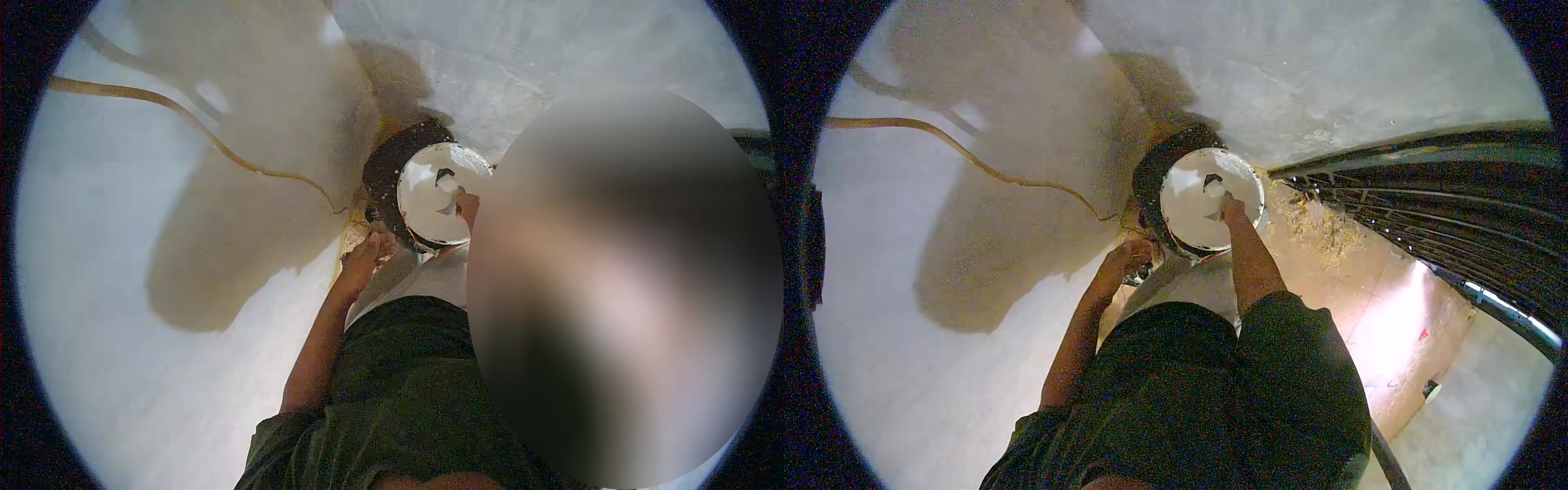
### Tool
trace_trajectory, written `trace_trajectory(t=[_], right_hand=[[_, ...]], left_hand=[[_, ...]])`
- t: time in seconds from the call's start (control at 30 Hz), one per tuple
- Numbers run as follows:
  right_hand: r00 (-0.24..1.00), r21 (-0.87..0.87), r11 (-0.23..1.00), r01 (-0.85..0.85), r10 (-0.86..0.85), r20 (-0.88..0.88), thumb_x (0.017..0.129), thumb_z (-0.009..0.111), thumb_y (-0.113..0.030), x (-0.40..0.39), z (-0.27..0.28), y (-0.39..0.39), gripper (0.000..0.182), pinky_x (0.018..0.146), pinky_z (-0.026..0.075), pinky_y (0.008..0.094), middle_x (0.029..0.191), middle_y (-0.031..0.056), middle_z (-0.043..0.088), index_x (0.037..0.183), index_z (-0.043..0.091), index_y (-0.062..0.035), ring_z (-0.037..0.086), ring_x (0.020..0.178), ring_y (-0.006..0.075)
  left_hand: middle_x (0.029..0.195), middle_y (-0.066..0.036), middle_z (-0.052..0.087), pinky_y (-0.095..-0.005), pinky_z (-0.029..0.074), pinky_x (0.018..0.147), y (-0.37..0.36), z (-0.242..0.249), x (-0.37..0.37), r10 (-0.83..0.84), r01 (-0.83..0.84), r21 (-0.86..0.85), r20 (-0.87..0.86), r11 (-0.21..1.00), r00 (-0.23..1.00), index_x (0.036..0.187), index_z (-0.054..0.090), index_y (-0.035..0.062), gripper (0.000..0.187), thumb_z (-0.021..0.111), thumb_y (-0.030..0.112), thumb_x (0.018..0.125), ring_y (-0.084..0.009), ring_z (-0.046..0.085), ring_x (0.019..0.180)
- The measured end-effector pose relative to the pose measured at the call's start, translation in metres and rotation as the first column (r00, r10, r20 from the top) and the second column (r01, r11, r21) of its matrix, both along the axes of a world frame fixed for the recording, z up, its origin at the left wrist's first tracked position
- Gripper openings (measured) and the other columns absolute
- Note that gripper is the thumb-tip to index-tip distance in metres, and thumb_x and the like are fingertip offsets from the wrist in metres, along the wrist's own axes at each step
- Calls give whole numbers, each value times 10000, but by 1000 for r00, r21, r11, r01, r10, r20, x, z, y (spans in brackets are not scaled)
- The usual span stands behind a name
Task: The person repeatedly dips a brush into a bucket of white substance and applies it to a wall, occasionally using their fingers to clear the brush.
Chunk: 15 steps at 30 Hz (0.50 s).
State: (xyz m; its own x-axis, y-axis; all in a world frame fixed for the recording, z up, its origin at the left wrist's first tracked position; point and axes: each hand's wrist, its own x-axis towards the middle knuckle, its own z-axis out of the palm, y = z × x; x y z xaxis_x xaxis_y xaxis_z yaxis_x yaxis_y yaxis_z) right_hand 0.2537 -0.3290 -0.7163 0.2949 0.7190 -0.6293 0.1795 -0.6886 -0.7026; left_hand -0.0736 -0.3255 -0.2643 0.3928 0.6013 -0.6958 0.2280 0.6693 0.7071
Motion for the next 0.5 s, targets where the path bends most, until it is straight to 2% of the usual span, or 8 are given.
trace_trajectory(t=[0.07,0.1,0.13,0.17,0.27,0.3,0.47,0.5], right_hand=[[997,-259,963,74,-70,23,764,657,-238,-4,27,9,218,363,344,369,560,68,464,703,538,-66,442,453,191],[998,-264,962,69,-65,21,764,657,-238,-4,37,10,218,363,344,369,560,68,464,703,538,-66,442,453,191],[798,-242,870,-429,491,350,695,694,-258,-3,47,13,228,456,421,355,623,62,554,751,581,-68,539,563,188],[232,-384,519,-763,776,587,625,730,-278,-2,54,14,291,548,497,341,687,56,644,799,624,-70,636,673,185],[90,-396,477,-784,720,689,660,715,-257,-10,62,32,220,568,510,341,678,54,646,776,629,-92,644,679,198],[88,-395,474,-787,721,688,660,715,-257,-16,64,38,220,568,510,341,678,54,646,776,629,-92,644,679,198],[693,-165,818,-551,559,455,722,614,-299,-39,41,48,186,606,527,380,792,41,651,731,645,-116,644,746,246],[116,-418,516,-748,722,682,696,638,-241,-50,79,45,158,627,505,395,699,54,617,701,590,-90,617,717,259]], left_hand=[[1156,-143,557,-377,393,939,-6,-5,-4,68,-64,-65,53,996,996,1203,490,22,623,310,542,912,-253,538,1062],[1156,-143,557,-377,393,939,-8,-5,-4,73,-69,-69,51,995,996,1203,490,22,623,310,542,912,-253,538,1062],[1153,-142,558,-375,391,936,-9,-3,-4,65,-63,-57,34,996,997,1202,491,22,627,308,546,911,-250,533,1065],[1149,-141,558,-373,388,933,-10,0,-3,54,-54,-46,18,998,998,1201,492,23,631,306,550,910,-248,529,1069],[1147,-136,560,-365,378,930,-9,7,5,58,-59,-73,-28,996,998,1203,493,26,646,289,562,907,-242,520,1075],[1147,-136,560,-365,378,930,-11,5,6,62,-64,-73,-29,995,998,1203,493,26,646,289,562,907,-242,520,1075],[1135,-91,574,-336,381,906,-11,13,17,54,-50,-89,40,995,998,1210,486,14,587,264,488,944,-195,526,1055],[1135,-91,574,-336,381,906,-10,13,19,51,-47,-89,44,995,998,1210,486,14,587,264,488,944,-195,526,1055]])
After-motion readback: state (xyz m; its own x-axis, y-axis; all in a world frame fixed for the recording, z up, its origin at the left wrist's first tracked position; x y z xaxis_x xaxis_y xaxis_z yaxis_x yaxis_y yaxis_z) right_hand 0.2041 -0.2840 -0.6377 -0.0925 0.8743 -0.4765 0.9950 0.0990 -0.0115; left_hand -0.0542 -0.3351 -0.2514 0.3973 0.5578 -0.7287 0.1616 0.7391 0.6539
